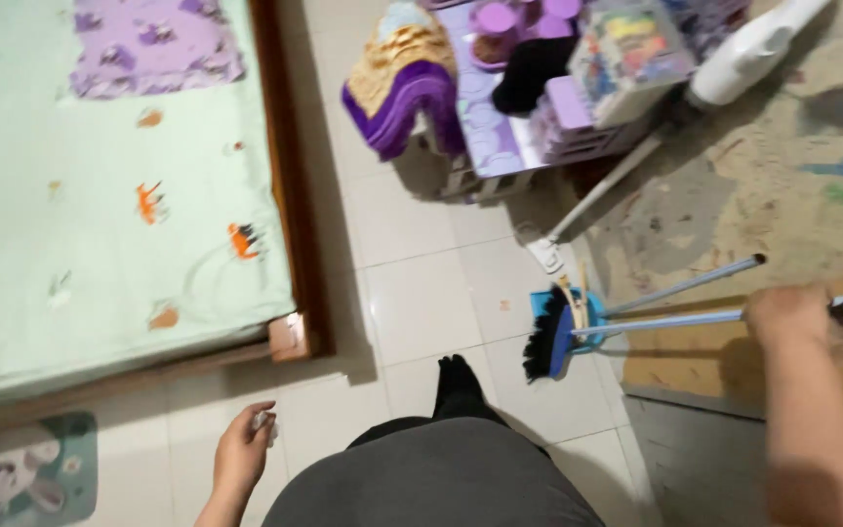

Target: Organizing various items on a desk, folding a prayer mat, and sweeping the floor in a bedroom.

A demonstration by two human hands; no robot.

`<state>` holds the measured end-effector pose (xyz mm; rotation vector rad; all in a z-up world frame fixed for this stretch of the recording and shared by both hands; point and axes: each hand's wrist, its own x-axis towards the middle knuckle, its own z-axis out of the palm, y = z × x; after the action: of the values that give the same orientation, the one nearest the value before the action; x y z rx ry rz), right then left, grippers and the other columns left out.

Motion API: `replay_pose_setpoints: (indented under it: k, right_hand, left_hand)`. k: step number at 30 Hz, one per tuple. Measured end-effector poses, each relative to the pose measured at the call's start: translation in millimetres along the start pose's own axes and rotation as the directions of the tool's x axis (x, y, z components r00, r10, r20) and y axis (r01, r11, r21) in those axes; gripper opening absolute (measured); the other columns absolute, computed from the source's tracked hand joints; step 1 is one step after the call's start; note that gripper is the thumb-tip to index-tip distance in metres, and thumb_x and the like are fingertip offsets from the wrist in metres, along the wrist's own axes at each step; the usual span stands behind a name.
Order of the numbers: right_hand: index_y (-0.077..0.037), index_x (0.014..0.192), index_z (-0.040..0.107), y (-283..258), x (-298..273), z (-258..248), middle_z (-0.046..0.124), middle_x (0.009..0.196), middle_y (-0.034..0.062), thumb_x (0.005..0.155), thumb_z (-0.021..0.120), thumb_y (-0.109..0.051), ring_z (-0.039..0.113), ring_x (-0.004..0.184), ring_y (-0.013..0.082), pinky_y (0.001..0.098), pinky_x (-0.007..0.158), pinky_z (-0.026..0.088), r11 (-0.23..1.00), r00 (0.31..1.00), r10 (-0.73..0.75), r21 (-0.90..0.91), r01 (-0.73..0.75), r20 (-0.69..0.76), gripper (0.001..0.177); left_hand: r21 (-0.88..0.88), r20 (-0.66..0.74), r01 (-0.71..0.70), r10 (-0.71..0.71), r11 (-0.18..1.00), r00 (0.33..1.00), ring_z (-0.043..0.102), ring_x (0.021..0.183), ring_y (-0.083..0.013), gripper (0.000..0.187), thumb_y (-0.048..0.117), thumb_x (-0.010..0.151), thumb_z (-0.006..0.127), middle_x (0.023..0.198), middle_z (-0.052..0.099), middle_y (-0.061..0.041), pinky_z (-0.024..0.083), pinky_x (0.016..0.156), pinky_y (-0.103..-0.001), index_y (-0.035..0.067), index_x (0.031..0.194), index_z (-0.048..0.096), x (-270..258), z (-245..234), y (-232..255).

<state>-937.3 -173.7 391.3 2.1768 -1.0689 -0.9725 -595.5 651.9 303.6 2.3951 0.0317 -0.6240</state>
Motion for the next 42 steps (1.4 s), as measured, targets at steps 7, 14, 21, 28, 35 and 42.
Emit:
replay_pose_setpoints:
  k: [7,14,21,28,35,42]
  right_hand:
    - [-0.021,0.12,0.079,39,-61,-117,0.075,0.125,0.0091,0.093,0.064,-0.05,0.072,0.117,0.0304,0.0517,0.094,0.053,0.994,0.987,-0.094,0.034,0.1,-0.131,0.043]
    - [-0.021,0.113,0.083,-95,-68,-197,0.08,0.114,0.012,0.088,0.072,-0.062,0.077,0.109,0.0319,0.0442,0.087,0.062,0.981,0.955,-0.153,0.074,0.177,-0.254,0.049]
    - [-0.003,0.089,0.075,-314,35,-125,0.064,0.065,0.0124,0.093,0.068,-0.048,0.057,0.05,0.0248,0.0435,0.05,0.049,0.404,0.872,-0.434,0.914,-0.037,0.227,0.046]
    - [-0.001,0.097,0.074,-539,117,-195,0.057,0.061,0.0102,0.095,0.07,-0.039,0.049,0.048,0.0223,0.0444,0.046,0.049,0.222,0.755,-0.653,0.968,0.114,0.061,0.039]
    - [-0.009,0.125,0.059,-552,117,-342,0.069,0.088,0.0156,0.101,0.043,-0.019,0.071,0.073,0.0314,0.0503,0.062,0.058,0.463,0.771,-0.637,0.811,0.359,0.022,0.031]
    - [-0.008,0.105,0.073,-495,200,-174,0.068,0.084,0.0174,0.096,0.047,-0.022,0.063,0.07,0.0273,0.046,0.064,0.051,0.376,0.761,-0.636,0.913,0.156,0.131,0.031]
  left_hand:
    - [-0.157,-0.036,0.0,-0.005,0.988,0.999,0.075,0.093,-0.0181,0.029,0.017,0.096,0.064,0.106,0.079,-0.008,0.057,0.081,-0.033,0.015,0.124,0.071,-55,-30,-75]
    - [-0.084,-0.059,0.189,-0.194,0.978,0.979,0.074,0.09,-0.021,0.03,0.02,0.098,0.065,0.105,0.079,-0.008,0.057,0.081,-0.034,0.017,0.127,0.072,-84,-33,-101]
    - [-0.224,-0.104,0.117,-0.143,0.968,0.984,0.073,0.081,-0.0161,0.029,0.019,0.095,0.065,0.1,0.079,-0.008,0.057,0.075,-0.032,0.014,0.123,0.071,-34,-6,-91]
    - [-0.238,-0.072,0.128,-0.149,0.963,0.986,0.076,0.09,-0.0201,0.03,0.02,0.095,0.065,0.104,0.08,-0.008,0.058,0.081,-0.033,0.017,0.124,0.071,48,8,-12]
    - [-0.153,-0.143,0.087,-0.109,0.984,0.984,0.076,0.098,-0.0214,0.031,0.02,0.093,0.065,0.111,0.077,-0.006,0.057,0.085,-0.034,0.02,0.124,0.071,82,10,80]
    - [-0.035,-0.015,0.18,-0.18,0.983,0.984,0.076,0.097,-0.0213,0.03,0.025,0.093,0.065,0.11,0.077,-0.004,0.058,0.086,-0.035,0.023,0.123,0.071,84,24,96]
